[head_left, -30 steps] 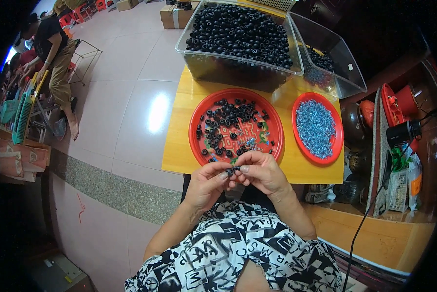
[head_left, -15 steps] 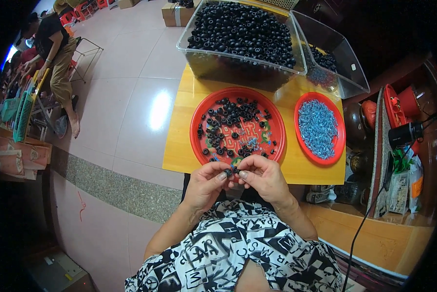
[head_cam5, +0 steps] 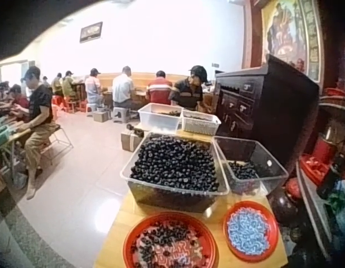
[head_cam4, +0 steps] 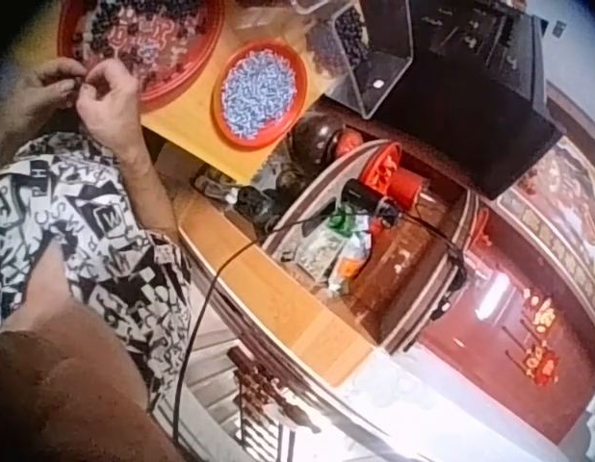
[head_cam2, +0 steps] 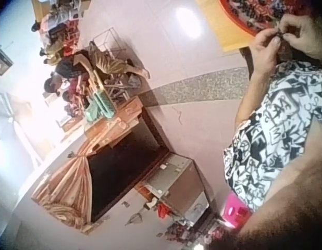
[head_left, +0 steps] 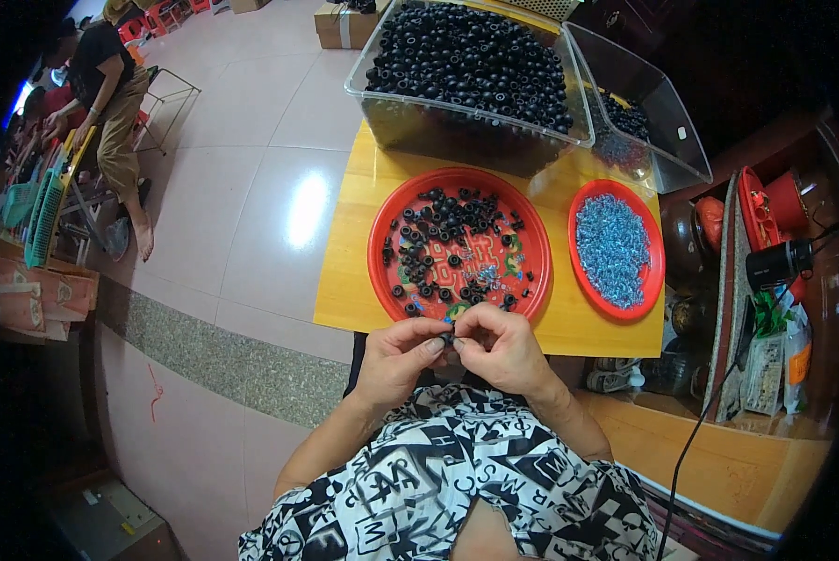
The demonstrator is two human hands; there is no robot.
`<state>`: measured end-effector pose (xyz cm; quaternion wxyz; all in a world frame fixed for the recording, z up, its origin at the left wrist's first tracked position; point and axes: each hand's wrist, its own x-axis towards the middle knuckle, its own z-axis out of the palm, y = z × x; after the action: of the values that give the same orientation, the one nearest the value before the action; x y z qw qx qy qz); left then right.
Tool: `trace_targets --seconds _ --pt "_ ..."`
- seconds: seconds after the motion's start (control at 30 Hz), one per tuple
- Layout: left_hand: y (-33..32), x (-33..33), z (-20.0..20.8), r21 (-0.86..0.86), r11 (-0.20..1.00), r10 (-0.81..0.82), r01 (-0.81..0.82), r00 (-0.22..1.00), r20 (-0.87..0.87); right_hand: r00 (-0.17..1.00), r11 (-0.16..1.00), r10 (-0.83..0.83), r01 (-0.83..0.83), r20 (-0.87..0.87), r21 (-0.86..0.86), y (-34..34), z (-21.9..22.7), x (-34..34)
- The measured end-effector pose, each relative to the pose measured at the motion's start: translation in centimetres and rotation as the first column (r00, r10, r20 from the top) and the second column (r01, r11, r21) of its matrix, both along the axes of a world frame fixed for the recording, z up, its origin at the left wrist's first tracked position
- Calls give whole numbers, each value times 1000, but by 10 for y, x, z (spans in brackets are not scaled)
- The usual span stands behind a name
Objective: The person assembles small plastic parts by picking components from the trays and pressing them together by hand.
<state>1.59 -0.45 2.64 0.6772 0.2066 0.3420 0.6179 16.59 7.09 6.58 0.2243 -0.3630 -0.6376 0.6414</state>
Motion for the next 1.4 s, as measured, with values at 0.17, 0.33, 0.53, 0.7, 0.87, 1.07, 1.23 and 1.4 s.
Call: trace_targets --seconds 0.17,0.33,0.53,0.7,0.87,1.07,1.23,1.4 --pt "0 -2 1 241 970 123 2 855 -503 988 938 94 -128 119 323 3 12 -2" --pt "1 -2 5 322 947 183 -2 826 -534 978 990 141 -143 -155 -6 12 2 4" --pt "1 0 9 485 874 335 36 677 -655 939 894 112 -238 -326 -380 12 -12 8" --pt "-1 2 8 494 869 349 36 662 -663 869 832 121 -353 -479 -429 9 -28 5" --pt "3 1 3 598 789 416 137 598 -686 864 819 115 -362 -490 -445 7 -28 3" --pt "8 3 5 547 837 387 26 678 -625 891 859 161 -338 -425 -385 19 -12 6" --pt "5 -2 6 416 888 417 -194 720 -554 980 994 64 -79 -187 -72 76 56 29" --pt "5 -26 3 365 905 423 -217 528 -736 874 899 -354 416 -333 136 205 95 88"
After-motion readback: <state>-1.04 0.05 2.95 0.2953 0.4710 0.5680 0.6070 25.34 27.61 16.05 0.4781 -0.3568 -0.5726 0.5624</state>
